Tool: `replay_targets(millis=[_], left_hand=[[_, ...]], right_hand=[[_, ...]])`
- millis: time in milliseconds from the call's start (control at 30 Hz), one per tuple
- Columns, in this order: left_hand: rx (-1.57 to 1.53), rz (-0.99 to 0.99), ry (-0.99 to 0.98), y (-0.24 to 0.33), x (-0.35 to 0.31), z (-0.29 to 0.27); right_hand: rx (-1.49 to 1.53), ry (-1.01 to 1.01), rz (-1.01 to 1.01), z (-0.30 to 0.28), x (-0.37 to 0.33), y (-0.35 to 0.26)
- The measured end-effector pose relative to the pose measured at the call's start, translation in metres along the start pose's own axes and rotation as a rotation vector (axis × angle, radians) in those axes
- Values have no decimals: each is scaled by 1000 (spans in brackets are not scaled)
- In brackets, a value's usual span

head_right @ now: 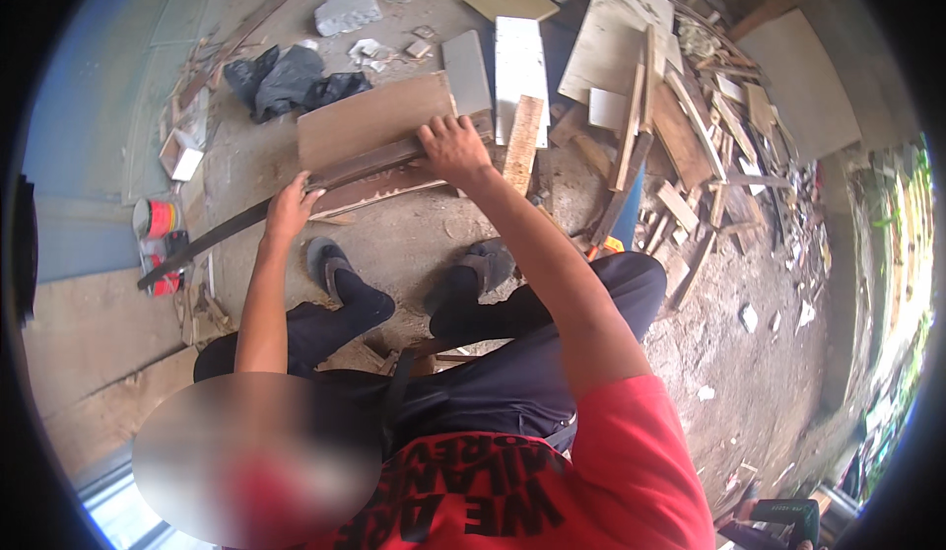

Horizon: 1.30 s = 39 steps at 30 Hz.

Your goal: The person sits on the floor and uses a hand saw to cut a long metal bar placed on a wooden support. They repeatedly saw back and forth along the bar, adjusting their grip and position as needed.

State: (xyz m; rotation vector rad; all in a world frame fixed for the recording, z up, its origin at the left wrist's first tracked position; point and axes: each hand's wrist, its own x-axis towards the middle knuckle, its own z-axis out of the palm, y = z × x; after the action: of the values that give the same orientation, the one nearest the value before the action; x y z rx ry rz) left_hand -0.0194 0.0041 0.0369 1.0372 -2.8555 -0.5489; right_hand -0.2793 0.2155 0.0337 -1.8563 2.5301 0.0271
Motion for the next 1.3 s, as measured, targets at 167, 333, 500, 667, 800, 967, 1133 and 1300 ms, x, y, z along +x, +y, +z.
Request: replay_targets(millis=[167, 333, 500, 667, 800, 967, 1133, 1300], left_hand=[[38, -24, -105, 7, 5, -15], [91, -5, -77, 2, 5, -8], [63, -11, -63, 5, 4, -9], [31, -39, -86, 5, 4, -12], [46, 46, -23, 2, 5, -10], [74, 21, -56, 7, 8, -16], [42, 32, -63, 6, 6, -19], [0, 76, -38, 4, 8, -13]], right_hand=[[17, 148, -41, 9, -3, 2], [-35, 43, -13, 0, 2, -5], [-64, -94, 12, -7, 2, -14], [8, -35, -80, -8, 2, -9], [-25, 70, -158, 14, 14, -19], [-139, 54, -230, 10, 38, -38], [-155, 166, -390, -2, 56, -47], [73, 108, -380, 21, 64, -41]])
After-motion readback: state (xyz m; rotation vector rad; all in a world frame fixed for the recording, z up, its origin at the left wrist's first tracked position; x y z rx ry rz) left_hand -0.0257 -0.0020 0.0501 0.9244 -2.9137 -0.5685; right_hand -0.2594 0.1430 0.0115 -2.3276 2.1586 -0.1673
